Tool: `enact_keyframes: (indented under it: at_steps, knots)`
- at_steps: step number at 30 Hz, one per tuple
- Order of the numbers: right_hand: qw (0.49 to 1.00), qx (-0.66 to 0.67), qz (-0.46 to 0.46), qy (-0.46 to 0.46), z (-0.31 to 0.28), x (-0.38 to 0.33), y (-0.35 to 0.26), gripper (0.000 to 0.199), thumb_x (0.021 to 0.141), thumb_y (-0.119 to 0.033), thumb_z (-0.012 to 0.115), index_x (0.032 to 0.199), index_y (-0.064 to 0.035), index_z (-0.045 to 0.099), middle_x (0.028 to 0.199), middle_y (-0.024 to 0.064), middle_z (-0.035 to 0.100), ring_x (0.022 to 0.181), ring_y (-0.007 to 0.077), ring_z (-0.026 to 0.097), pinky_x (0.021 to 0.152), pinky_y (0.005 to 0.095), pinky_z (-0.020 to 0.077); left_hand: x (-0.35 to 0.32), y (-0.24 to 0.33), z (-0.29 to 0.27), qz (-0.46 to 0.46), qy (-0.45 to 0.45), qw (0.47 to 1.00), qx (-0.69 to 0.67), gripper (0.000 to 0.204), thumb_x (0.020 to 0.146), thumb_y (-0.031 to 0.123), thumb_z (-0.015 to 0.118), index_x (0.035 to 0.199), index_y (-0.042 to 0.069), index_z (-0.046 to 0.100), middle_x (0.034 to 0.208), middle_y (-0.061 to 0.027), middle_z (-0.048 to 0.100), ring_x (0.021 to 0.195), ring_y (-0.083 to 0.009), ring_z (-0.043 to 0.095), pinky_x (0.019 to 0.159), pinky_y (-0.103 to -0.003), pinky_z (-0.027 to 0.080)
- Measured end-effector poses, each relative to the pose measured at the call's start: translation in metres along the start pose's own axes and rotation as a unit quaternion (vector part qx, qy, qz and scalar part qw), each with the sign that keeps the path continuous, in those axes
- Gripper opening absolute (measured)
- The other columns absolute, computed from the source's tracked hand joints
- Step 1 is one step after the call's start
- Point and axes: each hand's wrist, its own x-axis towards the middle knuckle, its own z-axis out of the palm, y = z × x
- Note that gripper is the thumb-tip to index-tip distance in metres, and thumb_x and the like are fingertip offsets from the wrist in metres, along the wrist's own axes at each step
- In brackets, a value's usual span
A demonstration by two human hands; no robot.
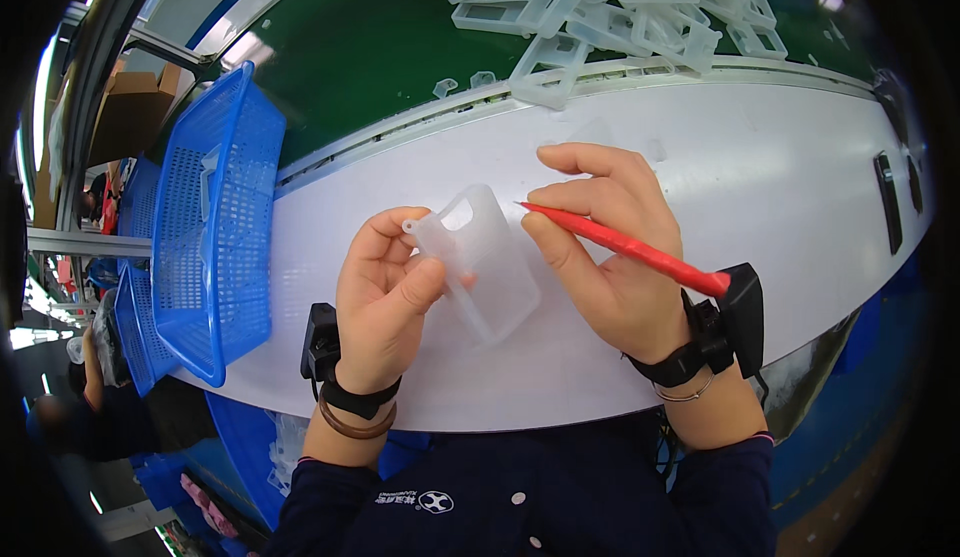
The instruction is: Marking or trimming small plastic parts using a red tool at a manufacturing workbench.
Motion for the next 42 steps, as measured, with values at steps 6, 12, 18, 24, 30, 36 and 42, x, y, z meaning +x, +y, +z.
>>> enact_keyframes:
  at_steps: [6,12,18,24,30,36,42]
  knots:
    - [0.971,0.181,0.141,-0.067,0.013,-0.018,-0.011,0.010,0.076,-0.006,0.066,0.086,-0.0044,0.064,0.091,0.0080,0.056,0.086,0.0171,0.053,0.071,0.0273,0.0433,0.002,-0.001,-0.002,-0.004,0.045,0.999,-0.007,0.041,0.078,-0.005,0.062,0.114,0.001,0.042,0.103,-0.0104,0.058,0.090,-0.0143,0.056,0.082,-0.027,0.045]
    - [0.972,0.179,0.141,-0.063,0.015,-0.018,-0.013,0.011,0.075,-0.006,0.067,0.086,-0.0060,0.064,0.088,0.0064,0.057,0.084,0.0175,0.053,0.071,0.0275,0.0421,0.001,-0.003,0.000,-0.017,0.044,0.998,-0.044,0.043,0.076,-0.006,0.064,0.113,0.004,0.043,0.103,-0.0099,0.058,0.092,-0.0139,0.055,0.082,-0.026,0.045]
    - [0.970,0.182,0.151,-0.064,0.017,-0.018,-0.013,0.011,0.075,-0.006,0.067,0.085,-0.0064,0.064,0.084,0.0054,0.059,0.083,0.0180,0.053,0.072,0.0289,0.0415,0.001,-0.004,0.001,-0.015,0.051,0.997,-0.053,0.043,0.076,-0.006,0.064,0.113,0.004,0.043,0.103,-0.0102,0.059,0.092,-0.0137,0.056,0.082,-0.026,0.045]
    - [0.991,0.097,0.078,-0.049,0.024,-0.019,-0.009,0.013,0.072,-0.005,0.069,0.084,-0.0051,0.063,0.084,0.0067,0.062,0.077,0.0221,0.057,0.068,0.0305,0.0440,0.001,-0.005,0.002,-0.031,0.039,0.997,-0.065,0.042,0.077,-0.008,0.062,0.111,0.005,0.043,0.104,-0.0102,0.059,0.093,-0.0136,0.056,0.081,-0.026,0.045]
    - [0.998,0.033,-0.036,-0.048,0.030,-0.016,-0.006,0.019,0.069,0.000,0.068,0.086,-0.0004,0.060,0.082,0.0103,0.063,0.070,0.0270,0.059,0.063,0.0329,0.0477,0.003,-0.007,-0.001,-0.055,0.046,0.994,-0.084,0.041,0.077,-0.009,0.061,0.110,0.006,0.043,0.103,-0.0084,0.059,0.090,-0.0131,0.056,0.077,-0.026,0.047]
    - [0.989,-0.079,0.036,0.122,-0.006,0.002,0.020,0.011,0.079,0.003,0.061,0.091,0.0026,0.060,0.083,0.0105,0.061,0.072,0.0191,0.058,0.066,0.0255,0.0455,0.005,0.008,-0.018,0.005,0.008,0.993,-0.121,0.042,0.081,-0.004,0.056,0.115,0.014,0.041,0.109,-0.0051,0.057,0.096,-0.0165,0.057,0.075,-0.029,0.048]
    - [0.955,-0.119,0.073,0.263,-0.044,0.017,0.050,0.010,0.085,-0.004,0.059,0.092,0.0028,0.060,0.082,0.0063,0.062,0.074,0.0107,0.056,0.069,0.0222,0.0455,0.001,0.016,-0.023,0.063,-0.035,0.987,-0.143,0.041,0.082,-0.005,0.053,0.116,0.013,0.040,0.107,-0.0068,0.056,0.093,-0.0173,0.057,0.075,-0.031,0.049]
